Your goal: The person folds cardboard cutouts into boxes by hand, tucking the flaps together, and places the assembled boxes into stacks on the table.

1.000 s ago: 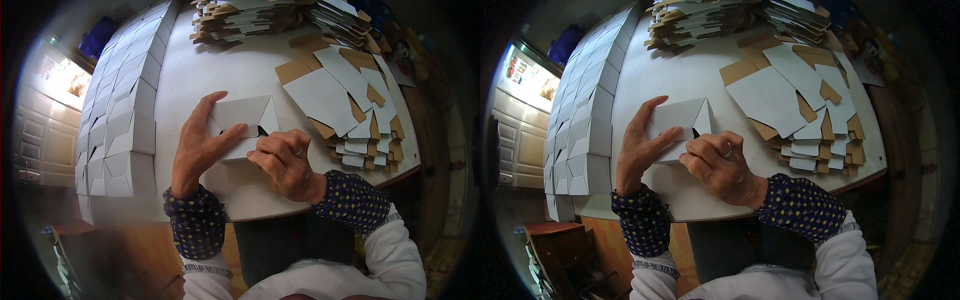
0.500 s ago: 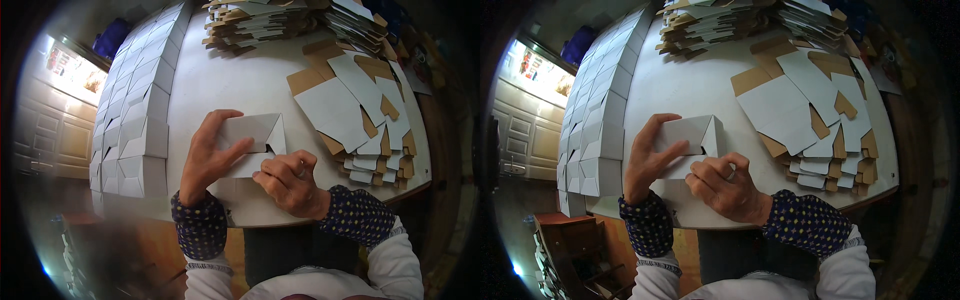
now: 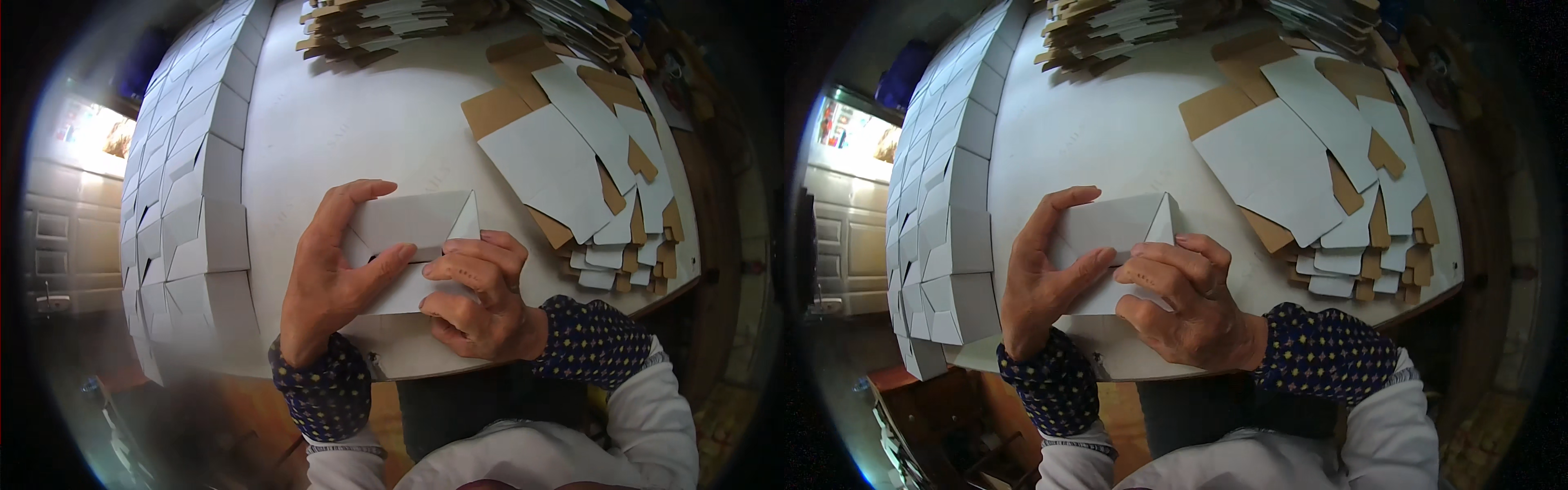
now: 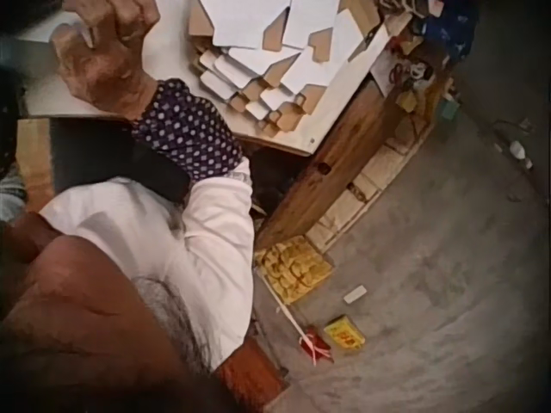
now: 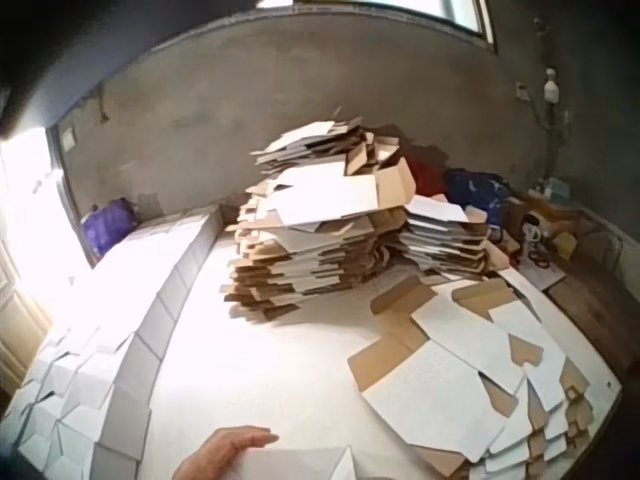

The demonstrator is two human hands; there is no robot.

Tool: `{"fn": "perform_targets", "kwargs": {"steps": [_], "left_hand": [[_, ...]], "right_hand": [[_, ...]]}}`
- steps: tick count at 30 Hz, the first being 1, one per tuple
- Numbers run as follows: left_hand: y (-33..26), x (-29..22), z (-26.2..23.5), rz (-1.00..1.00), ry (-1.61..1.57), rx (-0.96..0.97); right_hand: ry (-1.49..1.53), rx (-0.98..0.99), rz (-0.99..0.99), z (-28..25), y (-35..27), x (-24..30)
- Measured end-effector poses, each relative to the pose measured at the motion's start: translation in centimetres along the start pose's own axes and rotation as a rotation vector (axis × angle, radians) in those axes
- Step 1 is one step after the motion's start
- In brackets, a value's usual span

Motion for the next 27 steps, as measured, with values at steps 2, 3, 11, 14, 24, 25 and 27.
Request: {"fn": "perform_targets", "kwargs": {"steps": [2,3,11,14,24,25,27], "left_hand": [[0.0,0.2,0.1,-0.026,0.039,0.006],[-0.1,0.2,0.1,-0.036,0.059,0.008],[-0.3,0.1,0.4,-0.214,-0.08,-0.001],[-0.6,0.7,0.8,-0.395,-0.206,-0.02],[0.0,0.6,0.4,-0.024,0.087,0.018],[0.0,0.7,0.5,-0.061,0.004,-0.014],[0.0,0.8,0.9,-0.136,-0.158,-0.08]], "right_hand": [[0.022,0.033,0.006,-0.2,0.0,0.2],[0.032,0.048,0.009,-0.3,0.0,0.4],[0.304,-0.014,0.206,-0.8,0.3,-1.2],[0.392,-0.05,0.35,-0.7,0.5,-2.6],[0.585,0.166,0.466,1.4,-0.2,-3.7],[0.608,0.157,0.479,1.4,-0.3,-3.8],[0.658,0.137,0.504,1.4,-0.4,-4.0]]}}
Point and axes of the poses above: each hand's wrist, its own y-axis towards the middle knuckle, its own z-axis out of the palm, x = y × z, the point moved 7 cm from there along y, towards the middle knuckle, and after that the axes turned 1 degree about -x, right-handed, at the moved point
